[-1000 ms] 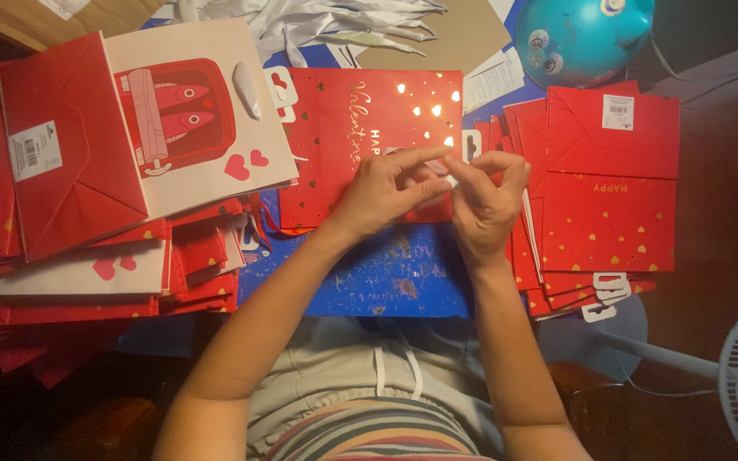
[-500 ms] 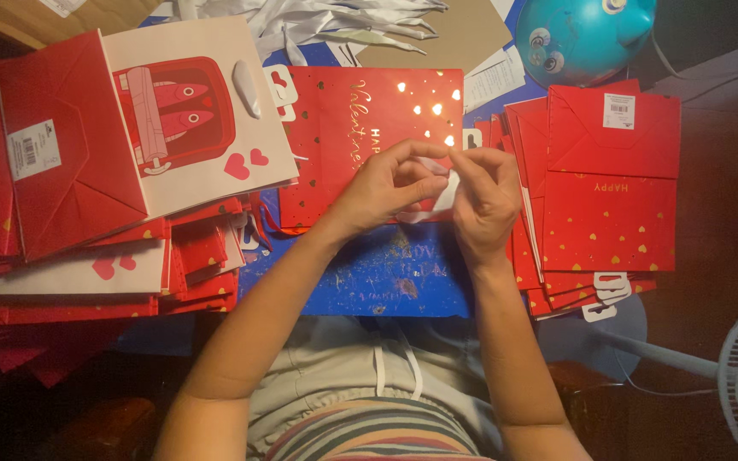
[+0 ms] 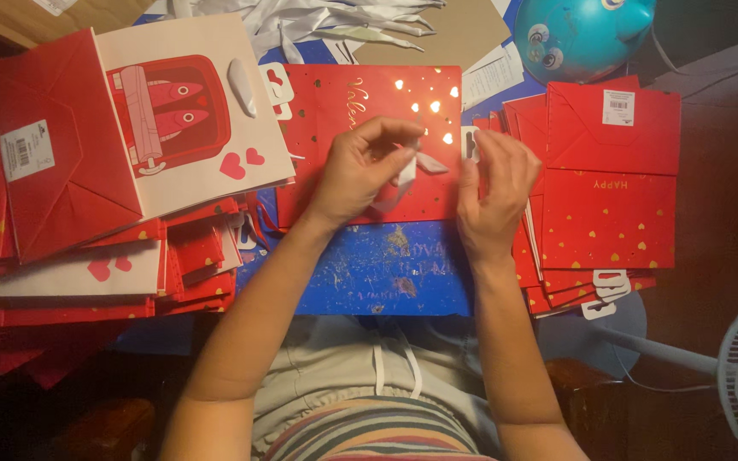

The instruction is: The person assembles red gift boxes by threading white ribbons through the handle slots and tying them. They handle multiple boxes one at a time, folding flaps and securing ribbons before stacking the finished boxes.

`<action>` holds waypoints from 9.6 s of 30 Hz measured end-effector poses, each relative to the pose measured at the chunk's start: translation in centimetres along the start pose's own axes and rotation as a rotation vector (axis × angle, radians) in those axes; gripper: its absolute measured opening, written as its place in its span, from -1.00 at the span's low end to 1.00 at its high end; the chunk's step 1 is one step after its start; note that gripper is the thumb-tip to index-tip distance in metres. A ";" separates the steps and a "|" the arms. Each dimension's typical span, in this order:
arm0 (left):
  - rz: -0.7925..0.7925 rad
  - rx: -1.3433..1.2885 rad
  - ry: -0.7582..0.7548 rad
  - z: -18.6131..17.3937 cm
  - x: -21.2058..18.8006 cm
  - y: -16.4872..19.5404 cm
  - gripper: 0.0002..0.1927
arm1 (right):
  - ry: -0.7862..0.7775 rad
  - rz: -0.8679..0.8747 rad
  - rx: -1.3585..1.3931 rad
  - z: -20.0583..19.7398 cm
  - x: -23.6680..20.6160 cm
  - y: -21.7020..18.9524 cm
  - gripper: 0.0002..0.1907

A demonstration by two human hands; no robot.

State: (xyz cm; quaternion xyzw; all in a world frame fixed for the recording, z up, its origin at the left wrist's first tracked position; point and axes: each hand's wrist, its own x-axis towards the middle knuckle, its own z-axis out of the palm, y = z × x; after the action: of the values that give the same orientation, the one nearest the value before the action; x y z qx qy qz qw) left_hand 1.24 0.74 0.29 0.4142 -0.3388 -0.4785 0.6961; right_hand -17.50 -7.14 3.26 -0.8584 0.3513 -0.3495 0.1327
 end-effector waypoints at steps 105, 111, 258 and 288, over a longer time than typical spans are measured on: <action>-0.044 0.677 0.040 1.6 -0.2 1.3 -0.73 | -0.282 0.192 0.299 1.3 0.0 -2.0 -0.82; -0.117 0.657 0.033 1.8 0.0 1.4 -0.73 | -0.118 0.366 0.418 1.8 -0.7 -1.3 -0.89; 0.421 0.564 0.178 4.0 -3.2 2.3 -0.50 | -0.456 -0.049 0.704 1.3 -0.9 0.6 -0.60; 0.420 0.270 -0.245 4.3 -3.0 6.5 -0.48 | -0.105 -0.368 -0.092 -5.0 1.5 -5.0 -0.20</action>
State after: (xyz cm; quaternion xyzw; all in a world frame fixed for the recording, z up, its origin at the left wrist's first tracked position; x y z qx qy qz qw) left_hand -0.94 3.78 7.79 0.3633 -0.5595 -0.3208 0.6724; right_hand -17.66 -4.49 9.99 -0.9304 0.1964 -0.3061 0.0455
